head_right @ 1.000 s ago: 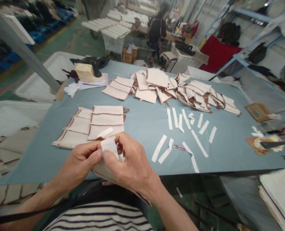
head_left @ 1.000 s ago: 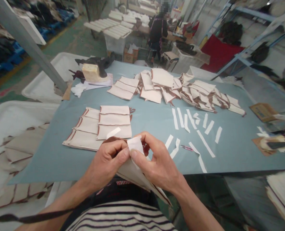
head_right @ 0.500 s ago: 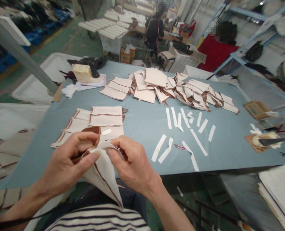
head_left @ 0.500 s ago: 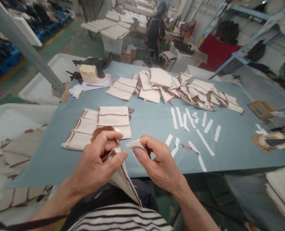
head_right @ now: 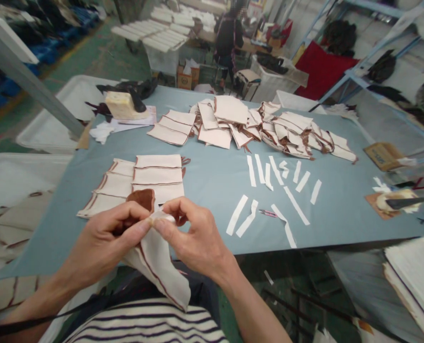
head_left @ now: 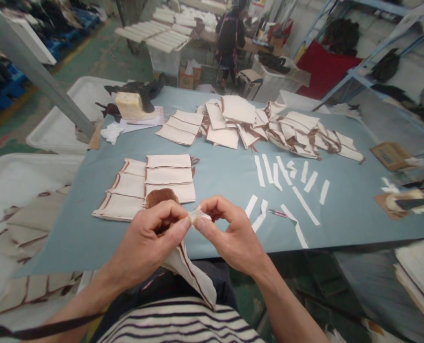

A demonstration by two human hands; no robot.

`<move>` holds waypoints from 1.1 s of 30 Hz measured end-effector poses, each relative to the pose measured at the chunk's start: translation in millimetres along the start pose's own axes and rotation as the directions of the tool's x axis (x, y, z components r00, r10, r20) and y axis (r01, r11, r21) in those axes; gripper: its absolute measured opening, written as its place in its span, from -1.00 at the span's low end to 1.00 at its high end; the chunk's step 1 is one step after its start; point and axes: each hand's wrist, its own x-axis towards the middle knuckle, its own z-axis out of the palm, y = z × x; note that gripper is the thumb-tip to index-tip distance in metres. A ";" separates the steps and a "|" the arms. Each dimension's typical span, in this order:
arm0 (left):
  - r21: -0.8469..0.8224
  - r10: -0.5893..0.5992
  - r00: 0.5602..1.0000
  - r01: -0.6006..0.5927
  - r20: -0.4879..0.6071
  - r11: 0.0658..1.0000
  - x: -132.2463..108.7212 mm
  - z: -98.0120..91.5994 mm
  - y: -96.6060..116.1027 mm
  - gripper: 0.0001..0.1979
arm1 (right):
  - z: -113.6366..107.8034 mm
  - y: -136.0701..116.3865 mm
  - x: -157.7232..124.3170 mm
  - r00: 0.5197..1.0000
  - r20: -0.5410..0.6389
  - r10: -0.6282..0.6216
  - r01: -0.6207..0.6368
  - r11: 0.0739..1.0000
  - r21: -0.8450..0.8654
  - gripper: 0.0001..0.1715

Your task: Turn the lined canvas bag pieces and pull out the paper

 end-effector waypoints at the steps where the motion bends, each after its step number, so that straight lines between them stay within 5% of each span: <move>1: 0.006 0.009 1.000 -0.009 -0.005 1.000 -0.3 0.0 0.0 -0.75 | 1.1 1.7 0.0 0.999 -0.022 -0.027 0.027 1.000 0.004 -0.86; 5: 0.057 0.088 0.996 -0.087 -0.002 0.995 -4.0 -2.2 -1.0 -0.76 | 2.3 6.3 0.2 0.961 -0.060 -0.269 0.260 0.958 -0.125 -0.92; 9: 0.161 0.250 0.968 -0.243 -0.026 0.957 -8.6 -2.8 -2.4 -0.82 | -3.4 10.0 -0.5 0.748 -0.038 -0.662 0.573 0.674 -0.466 -0.85; 14: 0.241 0.396 0.912 -0.362 -0.109 0.900 -11.7 0.8 -12.2 -0.83 | -9.0 20.3 -4.6 0.556 0.021 -0.831 0.680 0.440 -0.587 -0.85; 17: 0.223 0.408 0.908 -0.381 -0.091 0.897 -13.3 2.6 -19.5 -0.79 | -8.1 23.4 -6.5 0.558 0.020 -0.829 0.686 0.448 -0.574 -0.85; 23: 0.033 0.206 0.975 -0.204 -0.080 0.978 -15.5 1.8 -18.6 -0.88 | 2.0 22.2 -6.6 0.699 -0.089 -0.710 0.645 0.679 -0.350 -0.87; 27: -0.128 0.082 0.996 -0.078 0.034 0.989 -15.5 -0.3 -17.6 -0.95 | -2.6 23.6 -10.3 0.649 -0.004 -0.760 0.665 0.571 -0.481 -0.83; 33: -0.204 0.023 0.999 -0.016 0.035 0.979 -16.6 2.2 -18.3 -0.97 | -20.5 14.0 -15.7 0.600 0.124 -0.790 0.676 0.418 -0.607 -0.79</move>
